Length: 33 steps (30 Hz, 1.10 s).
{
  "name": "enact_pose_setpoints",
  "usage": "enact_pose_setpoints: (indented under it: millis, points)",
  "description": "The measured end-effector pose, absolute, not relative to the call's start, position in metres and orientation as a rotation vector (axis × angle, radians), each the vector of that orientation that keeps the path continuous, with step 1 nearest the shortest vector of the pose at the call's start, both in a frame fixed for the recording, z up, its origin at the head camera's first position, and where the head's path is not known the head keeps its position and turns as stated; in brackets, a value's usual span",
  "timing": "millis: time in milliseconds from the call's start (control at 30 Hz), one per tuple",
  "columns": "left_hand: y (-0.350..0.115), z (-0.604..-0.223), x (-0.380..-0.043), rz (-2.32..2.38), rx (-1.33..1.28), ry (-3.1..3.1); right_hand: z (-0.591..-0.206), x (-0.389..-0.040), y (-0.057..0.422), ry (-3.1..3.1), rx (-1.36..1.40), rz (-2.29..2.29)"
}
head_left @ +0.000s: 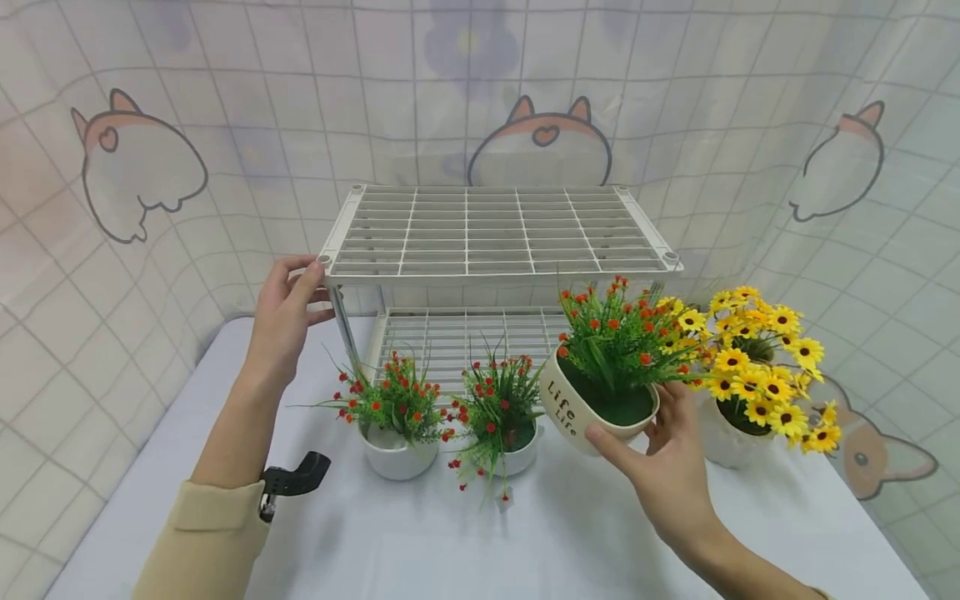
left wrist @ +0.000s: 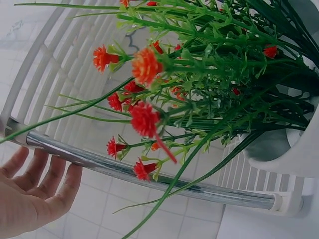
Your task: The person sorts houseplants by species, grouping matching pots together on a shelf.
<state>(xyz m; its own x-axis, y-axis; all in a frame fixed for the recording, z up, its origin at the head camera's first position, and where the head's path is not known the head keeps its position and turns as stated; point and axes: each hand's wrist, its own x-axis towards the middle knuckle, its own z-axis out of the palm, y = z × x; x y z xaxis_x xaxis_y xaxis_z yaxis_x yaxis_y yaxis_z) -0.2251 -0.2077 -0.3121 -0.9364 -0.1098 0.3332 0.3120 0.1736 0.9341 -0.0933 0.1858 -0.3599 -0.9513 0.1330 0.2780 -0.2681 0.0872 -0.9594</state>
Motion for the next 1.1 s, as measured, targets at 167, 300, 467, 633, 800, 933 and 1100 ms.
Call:
enact_pose_setpoints:
  millis: [167,300,467,633,800,933,1100]
  points:
    - [-0.207,-0.312,-0.225,-1.789,-0.199,-2.16,-0.338,-0.094,0.173,-2.058,0.278,1.975]
    - [-0.206,-0.312,-0.226,-1.794,-0.191,-2.168,-0.323,-0.098,0.164,-2.075,0.353,1.973]
    - [-0.203,-0.312,-0.227,-1.783,-0.191,-2.183,-0.308,-0.104,0.151,-2.065,0.462,1.995]
    - [-0.205,-0.312,-0.226,-1.786,-0.176,-2.184,-0.293,-0.114,0.138,-2.046,0.561,1.994]
    - [-0.208,-0.312,-0.225,-1.786,-0.176,-2.172,-0.276,-0.124,0.126,-2.069,0.585,1.96]
    - [-0.208,-0.311,-0.225,-1.776,-0.183,-2.168,-0.262,-0.137,0.116,-2.073,0.57,1.974]
    - [-0.208,-0.313,-0.224,-1.75,-0.184,-2.183,-0.249,-0.157,0.101,-2.068,0.525,2.021]
